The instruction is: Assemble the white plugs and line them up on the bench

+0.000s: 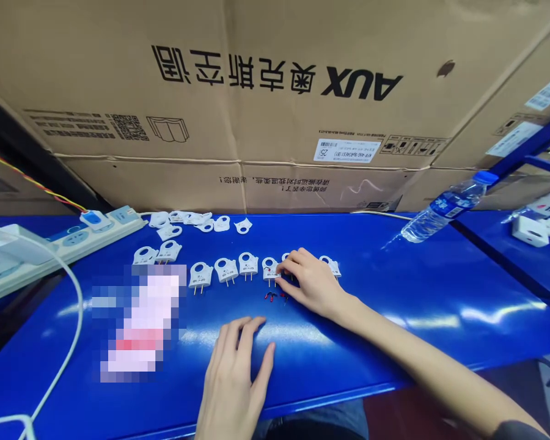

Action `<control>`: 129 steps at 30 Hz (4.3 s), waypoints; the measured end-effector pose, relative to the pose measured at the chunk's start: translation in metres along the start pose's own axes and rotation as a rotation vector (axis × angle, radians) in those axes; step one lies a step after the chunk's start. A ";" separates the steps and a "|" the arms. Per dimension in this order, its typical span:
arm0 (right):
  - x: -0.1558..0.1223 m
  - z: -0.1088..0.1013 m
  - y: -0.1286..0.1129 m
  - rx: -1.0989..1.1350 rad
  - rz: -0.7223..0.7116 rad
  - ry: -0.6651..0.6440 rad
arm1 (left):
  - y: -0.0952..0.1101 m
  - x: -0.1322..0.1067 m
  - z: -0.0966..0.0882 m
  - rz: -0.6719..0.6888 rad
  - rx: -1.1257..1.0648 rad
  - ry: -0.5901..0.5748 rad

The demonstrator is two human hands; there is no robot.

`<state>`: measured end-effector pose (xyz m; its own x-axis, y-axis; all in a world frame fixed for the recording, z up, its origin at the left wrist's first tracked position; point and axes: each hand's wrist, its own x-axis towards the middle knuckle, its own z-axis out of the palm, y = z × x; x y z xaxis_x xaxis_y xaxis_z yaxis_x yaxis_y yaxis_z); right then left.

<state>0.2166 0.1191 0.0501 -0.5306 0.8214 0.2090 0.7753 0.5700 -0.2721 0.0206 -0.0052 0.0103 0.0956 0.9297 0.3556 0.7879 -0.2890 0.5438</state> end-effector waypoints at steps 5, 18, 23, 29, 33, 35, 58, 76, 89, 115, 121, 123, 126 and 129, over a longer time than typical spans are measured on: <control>0.001 0.003 0.003 0.014 -0.009 0.018 | 0.000 0.000 0.001 -0.001 0.012 -0.012; 0.001 0.002 0.007 0.046 -0.055 0.055 | -0.002 -0.002 0.000 0.002 0.022 -0.042; 0.008 0.004 -0.003 0.049 -0.089 0.066 | 0.000 -0.001 0.000 0.002 0.001 -0.020; 0.027 0.015 -0.016 0.018 -0.095 0.017 | -0.002 -0.001 0.000 -0.003 -0.005 -0.039; 0.037 0.023 -0.021 -0.021 -0.095 -0.015 | -0.007 -0.002 0.000 -0.002 0.002 -0.067; 0.039 0.023 -0.022 -0.018 -0.092 -0.018 | -0.008 -0.002 0.000 -0.007 -0.004 -0.074; -0.035 -0.016 -0.018 0.265 -0.157 -0.111 | 0.000 -0.003 0.001 -0.137 -0.111 0.044; -0.038 -0.012 -0.011 0.366 -0.055 -0.018 | -0.012 -0.003 0.000 0.040 0.016 0.049; -0.045 0.007 -0.032 0.493 -0.016 -0.075 | -0.003 0.001 -0.002 0.046 -0.026 0.078; -0.040 -0.001 -0.037 0.360 0.004 -0.121 | -0.011 -0.002 0.001 0.109 0.041 0.006; -0.041 -0.001 -0.036 0.403 0.011 -0.127 | -0.006 0.000 0.000 0.078 0.037 0.040; -0.040 -0.002 -0.036 0.418 0.028 -0.130 | -0.005 0.001 0.000 0.070 0.036 0.040; -0.039 -0.001 -0.035 0.420 0.039 -0.134 | -0.005 0.001 0.001 0.056 0.023 0.028; -0.039 0.000 -0.035 0.419 0.036 -0.138 | -0.004 -0.001 0.002 -0.005 0.016 0.054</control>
<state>0.2106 0.0671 0.0518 -0.5686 0.8194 0.0733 0.6029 0.4756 -0.6405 0.0181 -0.0044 0.0063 0.0589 0.9172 0.3940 0.7977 -0.2805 0.5338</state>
